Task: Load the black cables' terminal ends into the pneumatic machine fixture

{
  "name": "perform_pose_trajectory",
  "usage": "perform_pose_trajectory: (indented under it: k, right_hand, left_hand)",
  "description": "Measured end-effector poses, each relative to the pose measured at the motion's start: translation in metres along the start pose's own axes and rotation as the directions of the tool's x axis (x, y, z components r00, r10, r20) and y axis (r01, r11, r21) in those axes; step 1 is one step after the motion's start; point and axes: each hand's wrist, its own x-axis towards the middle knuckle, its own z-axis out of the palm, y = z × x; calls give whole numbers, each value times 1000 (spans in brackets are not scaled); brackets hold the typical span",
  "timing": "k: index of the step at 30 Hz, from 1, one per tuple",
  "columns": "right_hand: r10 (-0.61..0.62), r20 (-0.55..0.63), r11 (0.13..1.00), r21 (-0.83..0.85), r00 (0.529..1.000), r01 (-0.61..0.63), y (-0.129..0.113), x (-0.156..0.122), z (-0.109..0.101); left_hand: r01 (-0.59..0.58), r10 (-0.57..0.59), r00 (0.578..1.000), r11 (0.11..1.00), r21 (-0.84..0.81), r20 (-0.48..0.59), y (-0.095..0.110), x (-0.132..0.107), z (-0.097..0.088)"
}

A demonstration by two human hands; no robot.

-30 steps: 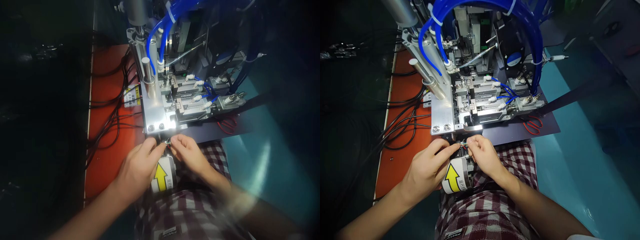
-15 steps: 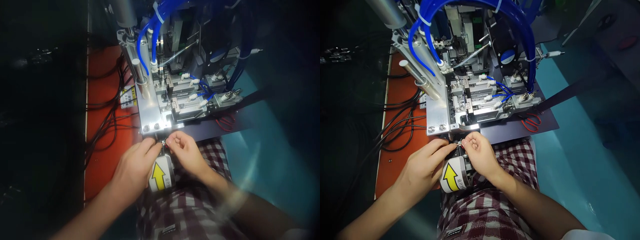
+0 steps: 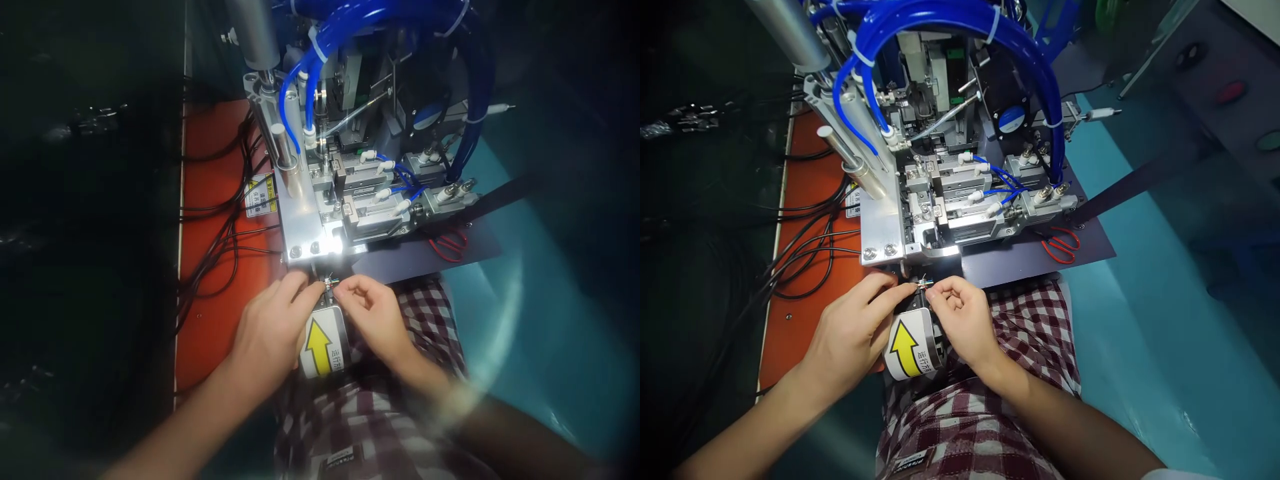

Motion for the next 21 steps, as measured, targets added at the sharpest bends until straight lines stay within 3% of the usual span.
perform_pose_trajectory:
  k: [2, 4, 6, 7, 9, 11, 12, 14, 16, 21]
  right_hand:
    - [-213, -51, 953, -230, 976, 196, -2, 0, -3]
    - [-422, 47, 807, -436, 906, 398, -6, 3, -8]
    - [-523, 176, 675, -512, 834, 531, -11, 7, -13]
    - [-530, 208, 658, -510, 822, 553, -13, 9, -15]
    - [-450, 179, 755, -448, 875, 479, -16, 13, -15]
    - [-222, 123, 928, -276, 967, 249, -16, 15, -14]
    - [-85, 124, 980, -169, 989, 105, -16, 16, -14]
    - [100, 169, 995, -27, 981, -97, -14, 17, -14]
    - [113, 150, 994, -29, 982, -109, -12, 17, -15]
    - [-31, 11, 997, -70, 999, 32, -11, 18, -7]
  left_hand:
    - [1, -1, 1000, 1000, -7, -2, 0, 0, 0]
    - [-3, 3, 1000, 1000, -15, -4, -1, 0, 0]
    - [-5, 5, 1000, 1000, -22, -9, -1, -1, 0]
    - [-6, 6, 1000, 1000, -25, -11, -1, -1, 0]
    - [-6, 5, 1000, 999, -32, -17, -2, -1, 0]
    - [-9, 8, 1000, 999, -40, -25, -2, -1, 0]
    - [-9, 8, 1000, 999, -46, -26, -2, -1, 0]
    - [-8, 6, 1000, 998, -60, -25, -2, -1, 1]
    - [-6, 4, 1000, 997, -72, -21, -2, -1, 1]
    - [-10, 8, 1000, 997, -80, -27, -3, -1, 2]
